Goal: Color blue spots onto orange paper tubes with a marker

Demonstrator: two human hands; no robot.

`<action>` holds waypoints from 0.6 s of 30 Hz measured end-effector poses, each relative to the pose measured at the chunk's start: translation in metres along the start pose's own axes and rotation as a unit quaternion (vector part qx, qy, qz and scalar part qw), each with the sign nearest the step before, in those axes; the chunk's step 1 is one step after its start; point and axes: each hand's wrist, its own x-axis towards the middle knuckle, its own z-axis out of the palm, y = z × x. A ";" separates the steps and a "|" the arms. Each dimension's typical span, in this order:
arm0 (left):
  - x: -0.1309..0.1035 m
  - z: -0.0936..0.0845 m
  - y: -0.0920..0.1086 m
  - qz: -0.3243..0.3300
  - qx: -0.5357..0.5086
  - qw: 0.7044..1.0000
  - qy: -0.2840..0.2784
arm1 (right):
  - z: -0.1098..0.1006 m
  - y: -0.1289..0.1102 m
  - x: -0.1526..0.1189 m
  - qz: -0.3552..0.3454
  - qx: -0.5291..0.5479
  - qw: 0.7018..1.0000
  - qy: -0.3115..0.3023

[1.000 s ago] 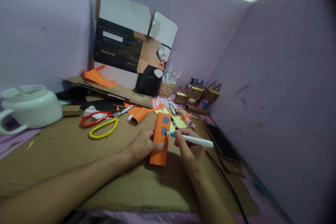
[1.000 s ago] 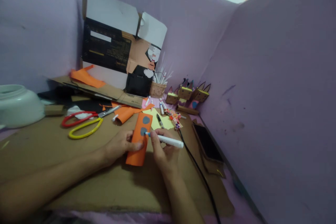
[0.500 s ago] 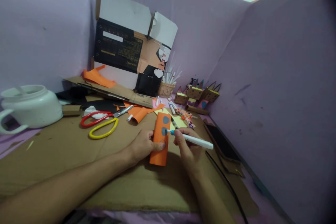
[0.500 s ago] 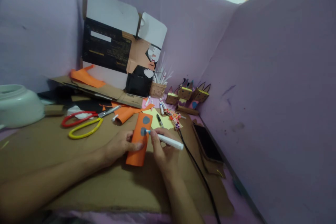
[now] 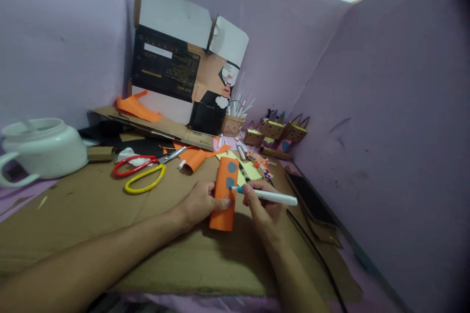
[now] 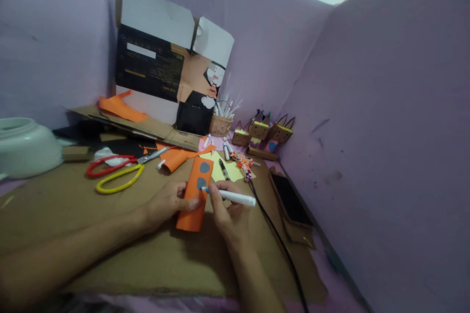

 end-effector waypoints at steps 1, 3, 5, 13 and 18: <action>0.000 0.000 0.000 0.001 0.000 1.000 0.000 | 0.000 0.000 0.000 -0.002 0.001 1.000 -0.002; 0.001 0.000 0.000 0.002 -0.002 1.000 0.000 | 0.000 -0.001 0.000 -0.003 0.005 1.000 -0.007; 0.000 0.000 0.000 0.000 -0.002 1.000 0.001 | 0.000 -0.002 0.000 -0.003 0.006 1.000 -0.009; -0.001 0.000 0.002 0.002 -0.003 1.000 -0.003 | 0.000 0.003 -0.001 -0.009 -0.002 1.000 -0.006; 0.001 0.000 0.000 0.006 0.002 1.000 -0.009 | 0.000 0.004 0.000 -0.017 -0.008 1.000 -0.001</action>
